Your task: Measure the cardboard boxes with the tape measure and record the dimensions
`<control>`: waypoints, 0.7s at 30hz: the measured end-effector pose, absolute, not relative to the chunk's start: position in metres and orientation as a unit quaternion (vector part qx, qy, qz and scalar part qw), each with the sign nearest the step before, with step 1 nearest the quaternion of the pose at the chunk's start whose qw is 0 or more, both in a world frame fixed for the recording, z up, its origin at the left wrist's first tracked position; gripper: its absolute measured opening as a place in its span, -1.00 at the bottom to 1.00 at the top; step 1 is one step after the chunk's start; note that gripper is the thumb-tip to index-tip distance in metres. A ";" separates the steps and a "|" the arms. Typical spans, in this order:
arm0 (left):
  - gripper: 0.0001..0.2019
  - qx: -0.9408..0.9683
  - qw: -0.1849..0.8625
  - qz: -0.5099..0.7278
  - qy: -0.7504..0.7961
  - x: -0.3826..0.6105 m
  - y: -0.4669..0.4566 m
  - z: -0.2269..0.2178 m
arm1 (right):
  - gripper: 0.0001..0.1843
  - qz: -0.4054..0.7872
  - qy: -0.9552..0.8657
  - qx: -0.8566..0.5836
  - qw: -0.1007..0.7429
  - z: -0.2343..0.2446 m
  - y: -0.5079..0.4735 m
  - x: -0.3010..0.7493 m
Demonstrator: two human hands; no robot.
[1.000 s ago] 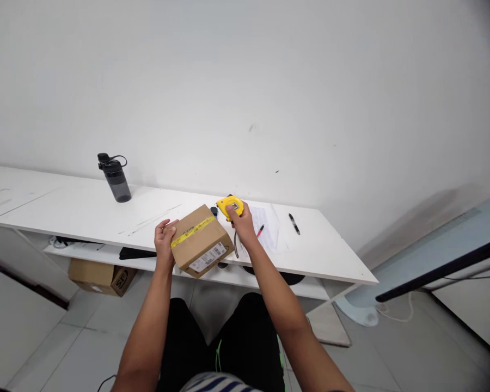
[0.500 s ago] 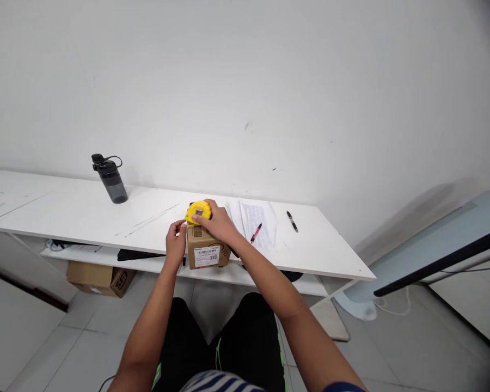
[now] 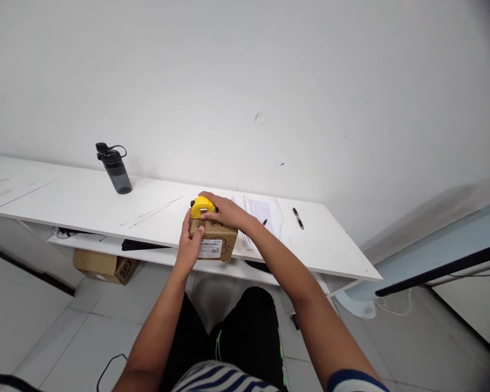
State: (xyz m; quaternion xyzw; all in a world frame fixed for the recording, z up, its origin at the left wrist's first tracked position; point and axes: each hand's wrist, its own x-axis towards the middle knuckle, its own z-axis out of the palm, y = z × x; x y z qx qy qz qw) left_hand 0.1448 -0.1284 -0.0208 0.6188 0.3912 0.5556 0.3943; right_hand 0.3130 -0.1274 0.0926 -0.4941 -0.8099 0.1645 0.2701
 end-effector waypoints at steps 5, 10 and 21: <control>-0.50 0.651 0.313 0.534 0.439 0.143 -0.129 -0.016 | -0.47 0.126 -0.815 -0.507 0.250 0.088 -0.141 0.321; -0.52 0.728 0.178 0.453 0.483 0.137 -0.125 -0.006 | -0.47 0.081 -0.800 -0.551 0.222 0.094 -0.166 0.331; -0.53 0.758 0.163 0.433 0.459 0.129 -0.116 -0.005 | -0.45 0.128 -0.713 -0.643 0.249 0.092 -0.218 0.393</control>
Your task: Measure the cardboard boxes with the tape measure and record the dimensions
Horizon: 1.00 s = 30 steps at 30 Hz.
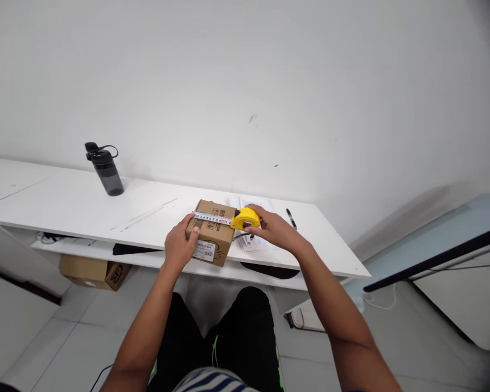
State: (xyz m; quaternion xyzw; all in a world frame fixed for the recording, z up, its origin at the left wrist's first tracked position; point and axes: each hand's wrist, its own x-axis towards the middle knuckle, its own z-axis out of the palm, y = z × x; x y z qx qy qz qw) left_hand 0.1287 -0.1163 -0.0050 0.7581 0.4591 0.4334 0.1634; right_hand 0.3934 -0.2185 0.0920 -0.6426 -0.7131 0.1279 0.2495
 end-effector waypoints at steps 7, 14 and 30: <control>-0.53 0.730 0.210 0.455 0.466 0.129 -0.112 -0.009 | -0.34 0.119 -0.709 -0.644 0.260 0.093 -0.209 0.390; -0.53 0.730 0.214 0.455 0.463 0.128 -0.115 -0.010 | -0.25 0.125 -0.702 -0.618 0.331 0.072 -0.203 0.389; -0.54 0.733 0.218 0.462 0.450 0.129 -0.108 -0.009 | -0.20 0.143 -0.566 -0.653 0.483 0.033 -0.245 0.401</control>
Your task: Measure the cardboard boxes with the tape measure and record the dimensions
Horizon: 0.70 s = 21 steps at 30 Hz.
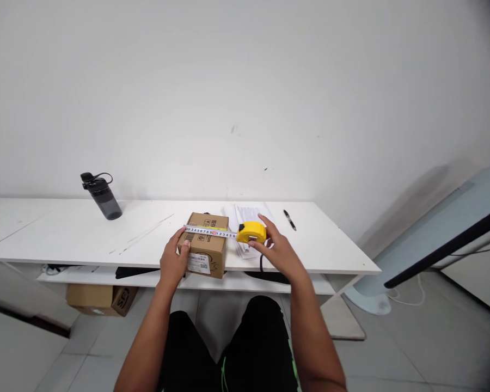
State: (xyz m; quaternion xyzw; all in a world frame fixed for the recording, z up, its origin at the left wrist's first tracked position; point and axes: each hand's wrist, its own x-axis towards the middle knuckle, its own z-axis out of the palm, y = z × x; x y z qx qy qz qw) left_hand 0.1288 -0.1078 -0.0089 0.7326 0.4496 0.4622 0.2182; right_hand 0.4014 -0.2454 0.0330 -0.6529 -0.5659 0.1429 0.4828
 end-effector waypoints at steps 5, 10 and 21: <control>-0.53 0.706 0.253 0.484 0.450 0.134 -0.106 -0.014 | -0.26 0.141 -0.501 -0.631 0.575 0.007 -0.244 0.383; -0.53 0.716 0.239 0.474 0.452 0.133 -0.107 -0.012 | -0.17 0.151 -0.488 -0.612 0.603 -0.001 -0.230 0.367; -0.52 0.713 0.273 0.471 0.443 0.132 -0.107 -0.009 | -0.27 0.064 -0.505 -0.626 0.590 -0.003 -0.197 0.350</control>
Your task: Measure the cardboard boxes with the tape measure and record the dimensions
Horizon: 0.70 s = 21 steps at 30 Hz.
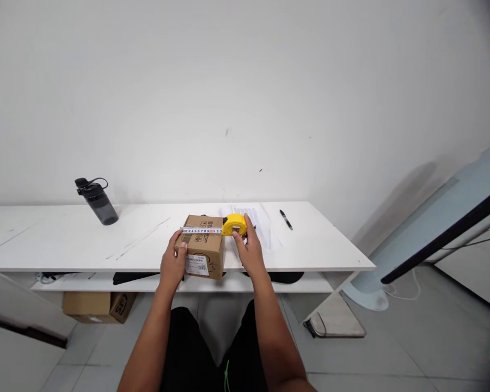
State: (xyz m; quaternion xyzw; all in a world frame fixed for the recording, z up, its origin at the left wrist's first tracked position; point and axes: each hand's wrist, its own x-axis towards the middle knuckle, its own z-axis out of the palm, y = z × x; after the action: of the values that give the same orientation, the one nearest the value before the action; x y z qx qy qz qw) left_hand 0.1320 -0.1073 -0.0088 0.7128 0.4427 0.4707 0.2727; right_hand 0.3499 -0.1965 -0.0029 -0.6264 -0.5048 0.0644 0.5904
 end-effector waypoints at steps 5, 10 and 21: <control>-0.47 0.717 0.324 0.440 0.433 0.129 -0.105 -0.003 | -0.25 0.070 -0.501 -0.627 0.592 -0.004 -0.197 0.352; -0.47 0.722 0.322 0.430 0.437 0.127 -0.106 -0.001 | -0.26 0.084 -0.497 -0.637 0.584 -0.002 -0.204 0.352; -0.46 0.728 0.333 0.406 0.441 0.125 -0.105 0.006 | -0.30 0.031 -0.496 -0.641 0.585 -0.008 -0.208 0.346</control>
State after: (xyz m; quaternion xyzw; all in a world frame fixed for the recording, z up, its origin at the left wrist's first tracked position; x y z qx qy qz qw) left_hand 0.1250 -0.1052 0.0057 0.7279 0.4415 0.4058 0.3326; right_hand 0.3464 -0.2077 -0.0079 -0.6410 -0.4961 0.0309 0.5849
